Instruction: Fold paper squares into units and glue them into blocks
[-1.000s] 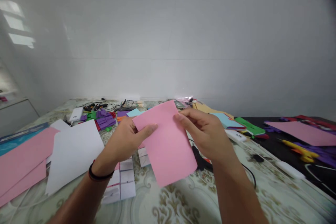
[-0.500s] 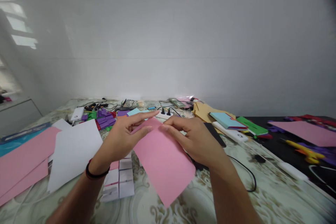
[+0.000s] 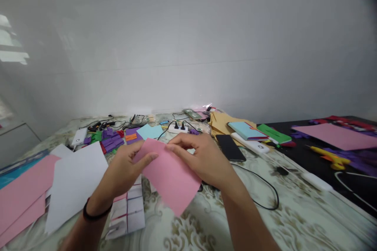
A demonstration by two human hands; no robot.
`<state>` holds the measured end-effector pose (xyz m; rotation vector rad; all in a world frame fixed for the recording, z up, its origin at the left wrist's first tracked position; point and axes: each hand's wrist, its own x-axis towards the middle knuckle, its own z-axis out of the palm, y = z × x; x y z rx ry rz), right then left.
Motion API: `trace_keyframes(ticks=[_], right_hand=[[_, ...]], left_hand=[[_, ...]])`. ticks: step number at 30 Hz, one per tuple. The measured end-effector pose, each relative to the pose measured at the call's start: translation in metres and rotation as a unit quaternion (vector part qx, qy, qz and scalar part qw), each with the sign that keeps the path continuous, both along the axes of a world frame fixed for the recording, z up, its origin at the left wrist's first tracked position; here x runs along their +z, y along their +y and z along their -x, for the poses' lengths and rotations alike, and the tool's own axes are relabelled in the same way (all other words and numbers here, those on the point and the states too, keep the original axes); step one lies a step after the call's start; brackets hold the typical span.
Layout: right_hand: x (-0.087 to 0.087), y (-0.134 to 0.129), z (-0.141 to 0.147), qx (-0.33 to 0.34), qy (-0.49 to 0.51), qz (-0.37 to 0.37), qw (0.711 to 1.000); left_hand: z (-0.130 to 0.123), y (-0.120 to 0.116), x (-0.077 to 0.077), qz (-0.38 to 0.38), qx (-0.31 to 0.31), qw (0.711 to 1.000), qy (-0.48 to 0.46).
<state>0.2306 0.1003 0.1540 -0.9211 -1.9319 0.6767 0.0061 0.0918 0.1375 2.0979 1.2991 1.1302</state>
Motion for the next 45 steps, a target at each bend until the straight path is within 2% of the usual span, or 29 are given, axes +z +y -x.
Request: trace_keyframes(ticks=[3,11,20,25,34,39,42,45], right_hand=[[-0.004,0.007,0.007,-0.013,-0.003,0.009,1.000],[-0.014,0.013,0.029,-0.035,-0.001,0.015,0.999],[-0.027,0.029,0.022,-0.024,-0.005,0.093,0.995],[-0.031,0.035,0.013,-0.017,0.002,0.109,0.994],[-0.032,0.040,0.006,-0.014,0.021,0.150,0.988],[-0.031,0.041,0.008,-0.008,0.059,0.156,0.986],[-0.029,0.039,0.010,-0.033,0.088,0.143,0.985],[-0.029,0.038,0.011,-0.099,0.141,0.097,0.980]], left_hand=[[0.006,0.002,0.004,0.027,-0.015,0.999,0.041],[0.032,0.010,0.012,0.057,-0.043,0.997,-0.007],[0.034,0.037,-0.007,0.132,-0.107,0.985,-0.011],[0.028,0.033,-0.005,0.101,-0.057,0.993,-0.002],[0.025,0.035,-0.010,0.094,-0.053,0.994,-0.006],[0.030,0.035,-0.009,0.074,-0.028,0.996,-0.034],[0.030,0.035,-0.007,0.070,-0.013,0.994,-0.083],[0.027,0.035,-0.008,0.101,-0.032,0.978,-0.182]])
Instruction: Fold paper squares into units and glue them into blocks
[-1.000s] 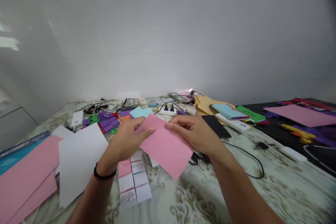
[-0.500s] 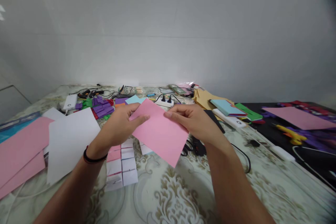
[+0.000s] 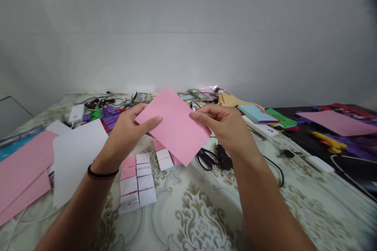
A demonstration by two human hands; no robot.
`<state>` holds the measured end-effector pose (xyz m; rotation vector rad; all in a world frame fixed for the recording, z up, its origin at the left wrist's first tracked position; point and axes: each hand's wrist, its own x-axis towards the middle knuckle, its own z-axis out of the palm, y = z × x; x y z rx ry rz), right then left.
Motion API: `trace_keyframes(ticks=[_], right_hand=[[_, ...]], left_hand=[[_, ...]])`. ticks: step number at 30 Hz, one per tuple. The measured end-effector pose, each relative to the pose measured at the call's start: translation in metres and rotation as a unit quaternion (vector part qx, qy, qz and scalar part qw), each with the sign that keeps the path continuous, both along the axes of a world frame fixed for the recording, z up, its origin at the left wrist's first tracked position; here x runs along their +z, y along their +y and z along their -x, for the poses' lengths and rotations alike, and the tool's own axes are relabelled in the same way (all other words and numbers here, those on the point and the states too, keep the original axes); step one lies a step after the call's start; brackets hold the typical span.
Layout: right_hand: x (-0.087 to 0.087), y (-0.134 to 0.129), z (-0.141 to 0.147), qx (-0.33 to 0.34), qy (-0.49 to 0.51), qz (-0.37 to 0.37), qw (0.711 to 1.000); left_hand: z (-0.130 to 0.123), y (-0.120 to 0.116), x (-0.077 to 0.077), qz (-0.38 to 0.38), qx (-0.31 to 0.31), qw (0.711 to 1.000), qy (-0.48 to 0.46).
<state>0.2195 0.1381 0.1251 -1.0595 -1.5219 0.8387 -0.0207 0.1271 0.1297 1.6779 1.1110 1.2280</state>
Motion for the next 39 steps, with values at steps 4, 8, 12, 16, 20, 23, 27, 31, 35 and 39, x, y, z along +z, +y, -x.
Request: trace_keyframes(ticks=[4,8,12,16,20,23,27,31,35,39], right_hand=[[-0.001,-0.001,0.000,-0.072,0.037,-0.035,0.996],[-0.001,-0.002,-0.003,-0.052,0.023,-0.028,0.998],[0.000,-0.003,-0.009,0.012,-0.026,0.000,1.000],[-0.001,-0.002,-0.011,0.025,-0.019,0.011,0.999],[-0.003,-0.001,-0.011,0.000,-0.032,-0.002,0.999],[-0.004,0.000,-0.011,-0.019,-0.048,-0.017,0.999],[-0.004,-0.001,-0.011,-0.018,-0.041,-0.029,0.999],[-0.002,-0.001,-0.013,0.043,-0.019,0.002,0.999],[0.000,-0.002,-0.012,0.044,0.001,0.018,0.999],[0.001,-0.004,-0.011,0.040,-0.002,0.013,0.999]], left_hand=[[-0.007,-0.004,-0.001,0.070,-0.068,0.995,-0.032],[-0.013,-0.009,0.001,0.055,-0.047,0.997,-0.003],[-0.012,-0.006,0.000,0.042,-0.025,0.999,0.019],[-0.009,-0.003,-0.004,0.046,-0.038,0.998,0.033],[-0.008,-0.003,-0.006,0.041,-0.047,0.997,0.036],[-0.009,-0.004,-0.006,0.038,-0.049,0.998,0.032],[-0.010,-0.005,-0.002,0.035,-0.022,0.999,0.016],[-0.007,-0.005,0.000,0.030,0.022,0.999,0.002],[-0.004,-0.005,0.001,0.030,0.010,0.999,0.015],[-0.003,-0.004,0.002,0.030,-0.001,0.999,0.025]])
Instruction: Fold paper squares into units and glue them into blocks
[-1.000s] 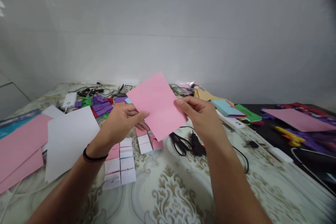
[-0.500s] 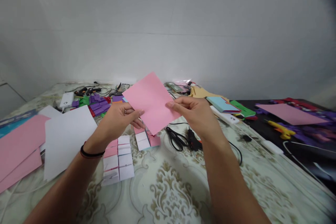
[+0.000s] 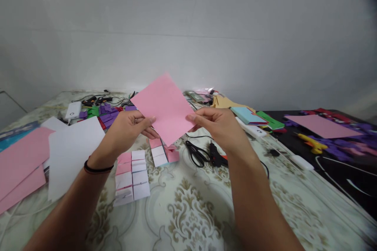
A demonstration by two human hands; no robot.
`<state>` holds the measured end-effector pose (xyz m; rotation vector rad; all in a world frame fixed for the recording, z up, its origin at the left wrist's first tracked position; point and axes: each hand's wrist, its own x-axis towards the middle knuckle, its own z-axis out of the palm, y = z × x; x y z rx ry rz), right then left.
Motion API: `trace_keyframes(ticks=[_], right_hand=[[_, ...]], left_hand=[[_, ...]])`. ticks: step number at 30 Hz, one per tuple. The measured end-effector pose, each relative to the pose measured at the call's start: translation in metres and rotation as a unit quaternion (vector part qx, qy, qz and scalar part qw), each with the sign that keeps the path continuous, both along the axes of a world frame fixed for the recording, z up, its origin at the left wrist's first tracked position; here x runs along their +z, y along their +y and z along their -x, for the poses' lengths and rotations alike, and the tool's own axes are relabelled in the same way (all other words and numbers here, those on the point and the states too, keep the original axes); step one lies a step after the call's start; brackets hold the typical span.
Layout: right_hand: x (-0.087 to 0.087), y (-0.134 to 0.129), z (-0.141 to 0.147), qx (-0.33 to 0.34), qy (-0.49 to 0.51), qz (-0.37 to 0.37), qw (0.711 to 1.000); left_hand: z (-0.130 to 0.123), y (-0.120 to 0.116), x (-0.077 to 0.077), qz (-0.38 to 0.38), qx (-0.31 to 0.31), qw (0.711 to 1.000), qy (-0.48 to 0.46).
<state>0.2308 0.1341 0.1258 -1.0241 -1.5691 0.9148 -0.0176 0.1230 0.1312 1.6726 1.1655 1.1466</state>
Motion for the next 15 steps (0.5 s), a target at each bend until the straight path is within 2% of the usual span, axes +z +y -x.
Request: trace_keyframes(ticks=[8,13,15], right_hand=[[0.0011,-0.0007,-0.0004,0.001,-0.018,-0.035,0.999],[-0.0011,-0.0001,-0.0007,-0.028,-0.038,-0.067,0.997],[-0.0013,-0.0002,-0.0009,-0.034,-0.050,-0.066,0.996]], left_hand=[[0.0002,-0.0040,0.0030,-0.009,-0.004,1.000,0.004],[-0.0008,-0.0059,0.0008,-0.013,-0.063,0.998,0.018],[0.0001,-0.0058,-0.0009,-0.051,-0.037,0.998,0.001]])
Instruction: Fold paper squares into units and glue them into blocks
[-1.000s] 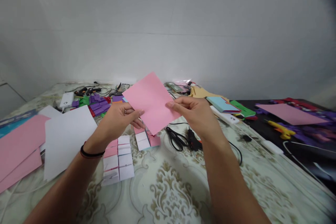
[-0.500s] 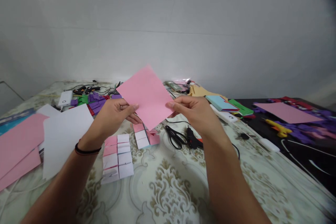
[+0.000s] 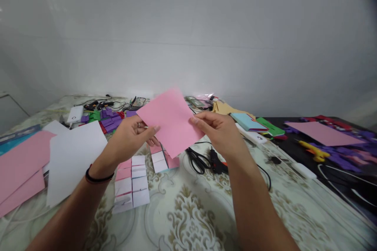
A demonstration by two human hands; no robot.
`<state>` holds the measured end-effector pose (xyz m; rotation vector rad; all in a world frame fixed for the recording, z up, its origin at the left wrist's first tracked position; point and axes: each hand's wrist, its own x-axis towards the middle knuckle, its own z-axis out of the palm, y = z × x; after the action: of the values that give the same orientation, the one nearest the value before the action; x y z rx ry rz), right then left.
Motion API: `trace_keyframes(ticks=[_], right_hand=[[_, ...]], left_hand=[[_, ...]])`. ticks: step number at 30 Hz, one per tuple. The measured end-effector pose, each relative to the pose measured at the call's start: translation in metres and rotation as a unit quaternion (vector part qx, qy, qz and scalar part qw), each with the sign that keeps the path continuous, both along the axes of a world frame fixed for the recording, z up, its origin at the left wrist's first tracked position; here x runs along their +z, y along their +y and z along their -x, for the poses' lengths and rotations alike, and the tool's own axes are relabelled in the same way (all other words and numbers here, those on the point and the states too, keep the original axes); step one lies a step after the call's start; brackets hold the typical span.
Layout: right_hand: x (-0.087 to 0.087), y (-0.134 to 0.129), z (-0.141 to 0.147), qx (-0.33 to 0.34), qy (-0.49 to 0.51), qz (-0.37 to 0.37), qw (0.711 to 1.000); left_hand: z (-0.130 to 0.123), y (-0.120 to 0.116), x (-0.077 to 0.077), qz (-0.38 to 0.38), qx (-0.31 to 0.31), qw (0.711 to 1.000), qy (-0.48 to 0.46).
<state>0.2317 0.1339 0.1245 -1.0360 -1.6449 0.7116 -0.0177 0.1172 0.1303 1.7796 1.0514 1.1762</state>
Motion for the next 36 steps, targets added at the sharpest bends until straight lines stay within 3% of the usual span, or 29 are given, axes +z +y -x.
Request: trace_keyframes(ticks=[4,7,13,20,36], right_hand=[[0.0008,-0.0014,0.0001,0.019,-0.016,0.015,1.000],[0.0006,-0.0023,0.0006,0.035,-0.019,0.021,0.999],[-0.0012,-0.0005,-0.0002,0.062,-0.013,0.052,0.997],[0.0007,-0.0023,0.0007,0.055,-0.039,0.034,0.997],[-0.0010,-0.0055,0.0041,0.030,0.010,0.046,0.998]], left_hand=[[0.0046,0.0009,-0.0030,-0.095,0.087,0.991,-0.021],[0.0070,0.0011,-0.0044,-0.127,0.102,0.987,-0.014],[0.0064,-0.0020,-0.0027,-0.105,0.099,0.990,-0.002],[0.0069,-0.0048,-0.0022,-0.073,0.061,0.994,0.055],[0.0071,-0.0061,0.0010,-0.065,0.033,0.996,0.052]])
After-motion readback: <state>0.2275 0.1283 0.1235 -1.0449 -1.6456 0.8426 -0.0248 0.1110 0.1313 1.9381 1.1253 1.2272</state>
